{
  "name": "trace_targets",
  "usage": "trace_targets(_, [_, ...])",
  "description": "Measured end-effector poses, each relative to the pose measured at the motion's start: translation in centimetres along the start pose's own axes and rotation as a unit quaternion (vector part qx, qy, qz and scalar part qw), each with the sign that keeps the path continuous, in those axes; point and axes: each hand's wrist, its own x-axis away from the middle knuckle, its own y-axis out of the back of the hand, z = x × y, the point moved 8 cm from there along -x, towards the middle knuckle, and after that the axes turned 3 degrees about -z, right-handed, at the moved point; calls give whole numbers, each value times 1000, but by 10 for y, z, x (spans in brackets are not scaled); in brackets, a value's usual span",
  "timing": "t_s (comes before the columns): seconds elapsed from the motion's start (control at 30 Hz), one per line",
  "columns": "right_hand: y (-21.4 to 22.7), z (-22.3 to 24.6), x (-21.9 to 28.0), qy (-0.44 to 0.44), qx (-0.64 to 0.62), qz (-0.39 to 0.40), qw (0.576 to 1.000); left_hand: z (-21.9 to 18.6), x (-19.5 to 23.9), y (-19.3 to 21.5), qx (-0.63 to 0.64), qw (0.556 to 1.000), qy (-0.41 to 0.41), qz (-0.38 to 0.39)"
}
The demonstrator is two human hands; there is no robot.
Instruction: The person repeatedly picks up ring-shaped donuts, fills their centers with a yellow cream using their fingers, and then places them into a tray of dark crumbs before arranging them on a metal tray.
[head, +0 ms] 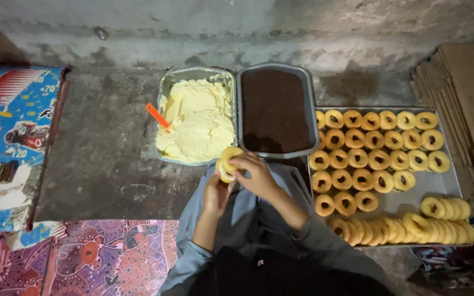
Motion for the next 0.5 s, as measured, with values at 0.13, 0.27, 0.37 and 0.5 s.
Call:
trace_targets(0.13, [-3, -35, 19, -13, -10, 39, 999, 17, -13, 3, -15, 999, 35, -26])
trace_targets(0.27, [29, -104, 24, -8, 30, -48, 998, 31, -39, -7, -44, 998, 47, -26])
trace_targets(0.37, [65, -183, 20, -100, 126, -111, 981, 48, -71, -29, -77, 994, 71, 9])
trace_targets(0.5, [78, -252, 17, -107, 224, -44, 968, 58, -124, -58, -416, 907, -28, -53])
